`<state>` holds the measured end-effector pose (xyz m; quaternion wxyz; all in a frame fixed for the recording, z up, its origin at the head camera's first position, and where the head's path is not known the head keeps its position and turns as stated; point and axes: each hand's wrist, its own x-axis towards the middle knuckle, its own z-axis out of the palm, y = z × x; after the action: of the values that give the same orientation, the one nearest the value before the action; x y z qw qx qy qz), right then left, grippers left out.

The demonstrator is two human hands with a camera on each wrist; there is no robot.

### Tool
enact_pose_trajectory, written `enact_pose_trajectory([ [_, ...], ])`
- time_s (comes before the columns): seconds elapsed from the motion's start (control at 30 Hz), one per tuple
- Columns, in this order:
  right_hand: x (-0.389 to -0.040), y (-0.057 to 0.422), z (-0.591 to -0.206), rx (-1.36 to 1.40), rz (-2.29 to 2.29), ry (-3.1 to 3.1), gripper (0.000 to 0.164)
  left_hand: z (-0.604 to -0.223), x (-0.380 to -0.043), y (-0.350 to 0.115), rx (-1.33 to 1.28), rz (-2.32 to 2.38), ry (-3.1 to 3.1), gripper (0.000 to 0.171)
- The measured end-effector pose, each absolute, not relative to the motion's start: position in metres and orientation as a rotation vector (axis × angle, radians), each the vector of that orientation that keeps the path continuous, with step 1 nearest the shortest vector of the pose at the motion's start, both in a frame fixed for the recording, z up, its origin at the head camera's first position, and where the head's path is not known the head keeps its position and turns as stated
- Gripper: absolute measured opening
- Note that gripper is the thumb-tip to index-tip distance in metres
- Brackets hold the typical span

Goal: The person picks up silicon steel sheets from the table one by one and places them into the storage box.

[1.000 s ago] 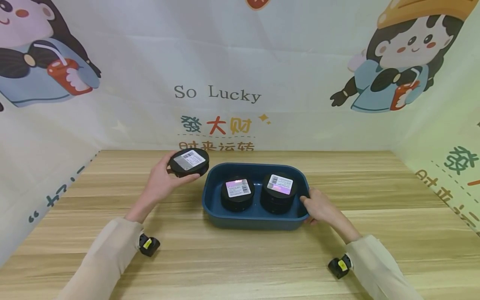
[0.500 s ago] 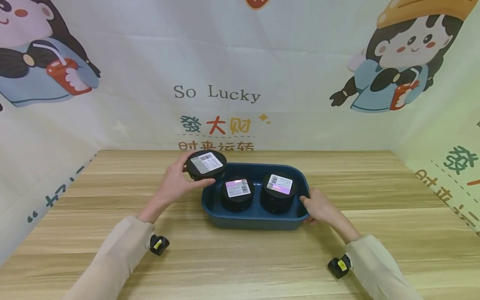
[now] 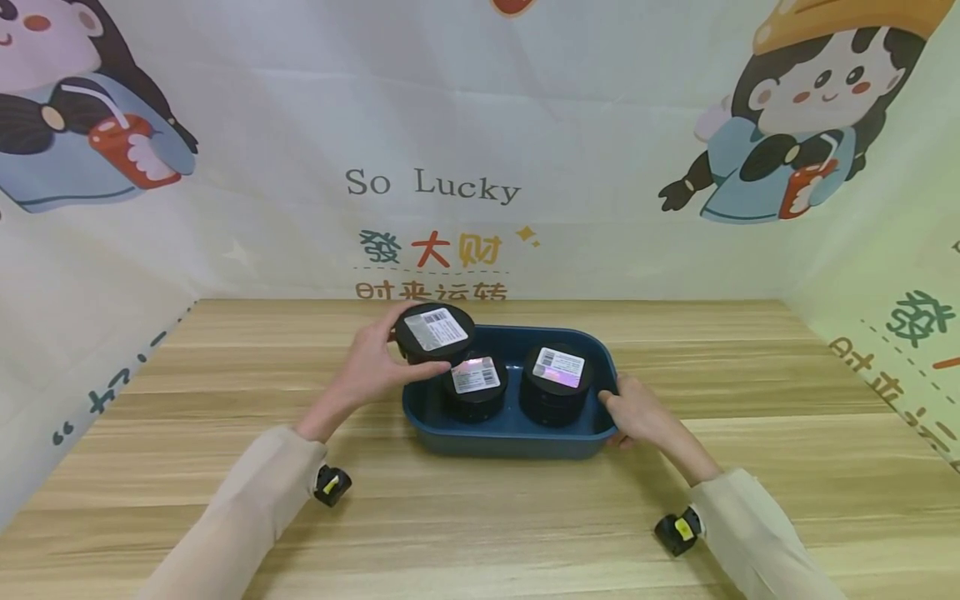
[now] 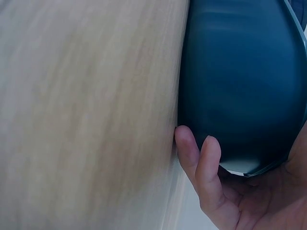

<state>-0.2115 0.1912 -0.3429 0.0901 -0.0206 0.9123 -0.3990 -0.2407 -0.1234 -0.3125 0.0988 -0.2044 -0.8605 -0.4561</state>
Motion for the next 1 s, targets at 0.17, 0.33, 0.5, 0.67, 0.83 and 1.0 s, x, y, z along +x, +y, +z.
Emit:
enact_pose_trajectory([
  [0.17, -0.211, 0.191, -0.342, -0.066, -1.19, 2.707, 0.021, -0.315, -0.243, -0.117, -0.628, -1.268, -2.573, 0.081],
  [0.33, -0.211, 0.191, -0.342, -0.066, -1.202, 2.703, 0.021, -0.317, -0.246, -0.111, -0.682, -1.239, -2.556, 0.079],
  [0.5, -0.211, 0.191, -0.342, -0.062, -1.2, 2.704, 0.021, -0.321, -0.249, -0.107, -0.699, -1.209, -2.549, 0.076],
  [0.67, -0.212, 0.192, -0.343, -0.064, -1.199, 2.703, 0.022, -0.324, -0.251, -0.104, -0.71, -1.17, -2.573, 0.075],
  [0.83, -0.211, 0.192, -0.343, -0.066, -1.196, 2.707, 0.021, -0.328, -0.253, -0.101, -0.741, -1.154, -2.58, 0.075],
  [1.0, -0.211, 0.192, -0.343, -0.076, -1.194, 2.71, 0.021, -0.333, -0.256, -0.097, -0.749, -1.118, -2.597, 0.076],
])
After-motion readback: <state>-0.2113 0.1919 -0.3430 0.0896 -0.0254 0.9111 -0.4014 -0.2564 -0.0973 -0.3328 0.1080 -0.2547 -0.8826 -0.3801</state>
